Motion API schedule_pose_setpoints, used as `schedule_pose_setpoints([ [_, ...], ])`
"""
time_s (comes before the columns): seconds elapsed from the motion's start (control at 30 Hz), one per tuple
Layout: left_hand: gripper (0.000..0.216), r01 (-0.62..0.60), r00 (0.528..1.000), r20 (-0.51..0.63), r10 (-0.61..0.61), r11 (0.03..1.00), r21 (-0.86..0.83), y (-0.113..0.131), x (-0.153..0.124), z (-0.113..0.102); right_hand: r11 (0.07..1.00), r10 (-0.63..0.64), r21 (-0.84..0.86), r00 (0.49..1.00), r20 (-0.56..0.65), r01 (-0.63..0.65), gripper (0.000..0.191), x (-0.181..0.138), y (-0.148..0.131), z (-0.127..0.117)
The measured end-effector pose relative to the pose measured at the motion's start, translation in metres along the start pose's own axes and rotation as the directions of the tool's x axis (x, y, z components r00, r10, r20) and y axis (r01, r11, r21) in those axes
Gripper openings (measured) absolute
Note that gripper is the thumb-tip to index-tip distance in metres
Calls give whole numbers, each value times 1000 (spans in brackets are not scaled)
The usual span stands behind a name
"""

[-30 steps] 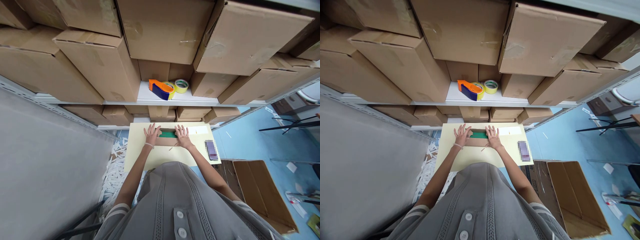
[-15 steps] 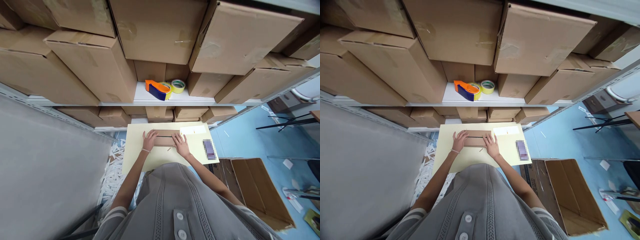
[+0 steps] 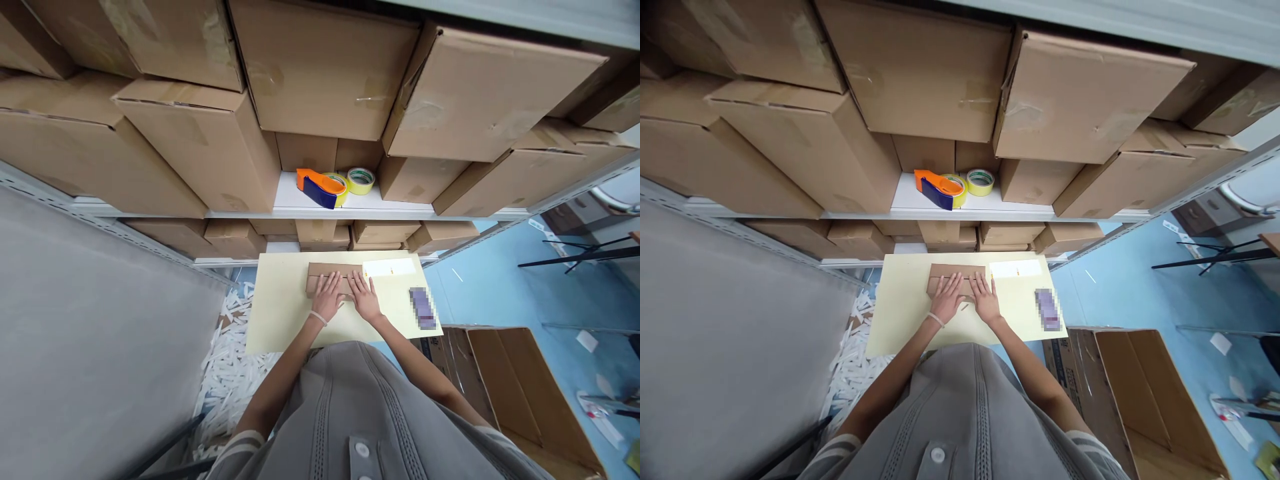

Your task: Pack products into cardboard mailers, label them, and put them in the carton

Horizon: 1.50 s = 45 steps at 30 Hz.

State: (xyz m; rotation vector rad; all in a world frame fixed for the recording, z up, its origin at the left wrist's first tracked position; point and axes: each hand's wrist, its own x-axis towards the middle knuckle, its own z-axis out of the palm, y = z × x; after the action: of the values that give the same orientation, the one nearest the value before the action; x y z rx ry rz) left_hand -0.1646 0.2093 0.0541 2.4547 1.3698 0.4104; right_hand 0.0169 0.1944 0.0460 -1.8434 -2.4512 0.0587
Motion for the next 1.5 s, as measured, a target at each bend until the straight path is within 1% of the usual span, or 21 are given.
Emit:
schedule_pose_setpoints([
  [0.13,62,18,1000,7,-18,1000,4,1,-2,14,1000,6,-15,1000,21,-5,58,-5,-3,1],
  [0.23,63,15,1000,11,-15,1000,0,-2,-6,19,1000,6,-13,999,52,-6,59,-6,-5,-6],
  [0.3,65,13,1000,8,-13,1000,-3,-3,-8,21,1000,10,16,998,62,-11,60,-1,-6,-18],
  [0.37,66,11,1000,0,-11,1000,-3,-4,-9,22,998,13,66,999,43,-15,60,11,-7,-39],
  [0.43,67,13,1000,-9,-13,1000,0,-5,-10,24,992,-4,123,1000,-18,6,60,34,-10,-71],
  [0.5,67,13,1000,-16,-13,1000,2,-5,-11,25,981,-44,185,992,-121,66,57,65,-14,-110],
  [0.6,68,10,1000,-18,-10,1000,9,-5,-13,26,952,-89,248,940,-328,177,51,120,-22,-169],
  [0.67,68,11,1000,-21,-10,1000,19,-5,-14,26,940,-91,263,901,-424,219,49,157,-27,-198],
  [0.7,67,12,1000,-23,-12,1000,25,-4,-14,26,937,-81,268,884,-461,225,49,174,-29,-207],
  [0.73,68,14,1000,-25,-14,999,30,-4,-15,26,938,-68,268,873,-482,222,50,191,-31,-213],
  [0.8,69,22,999,-29,-21,999,35,-3,-16,27,947,-26,273,884,-467,172,52,218,-34,-215],
  [0.9,72,28,999,-37,-26,999,37,-3,-18,29,965,60,259,927,-371,41,58,246,-40,-204],
  [0.97,74,25,999,-47,-23,999,43,-4,-18,32,978,89,208,938,-336,-19,62,256,-45,-197],
  [1.07,74,20,998,-63,-17,998,62,-5,-19,36,990,103,125,934,-341,-64,65,265,-52,-193],
  [1.13,75,24,997,-77,-17,997,80,-6,-18,39,991,128,88,939,-319,-105,63,269,-57,-195],
  [1.2,76,27,996,-91,-19,995,95,-6,-18,41,987,157,61,950,-268,-146,59,269,-62,-201],
  [1.27,76,32,994,-103,-21,994,102,-5,-18,43,983,177,78,955,-236,-163,56,263,-65,-212],
  [1.33,76,38,993,-111,-26,994,103,-4,-18,43,971,193,191,947,-258,-146,54,247,-65,-226],
  [1.37,76,41,993,-113,-29,994,101,-4,-17,43,950,208,286,937,-282,-125,54,235,-62,-233],
  [1.43,75,48,993,-112,-38,995,90,-2,-17,41,867,220,498,924,-312,-38,53,205,-52,-245],
  [1.5,73,59,993,-102,-52,996,69,0,-17,38,743,245,669,931,-272,0,52,173,-36,-250],
])
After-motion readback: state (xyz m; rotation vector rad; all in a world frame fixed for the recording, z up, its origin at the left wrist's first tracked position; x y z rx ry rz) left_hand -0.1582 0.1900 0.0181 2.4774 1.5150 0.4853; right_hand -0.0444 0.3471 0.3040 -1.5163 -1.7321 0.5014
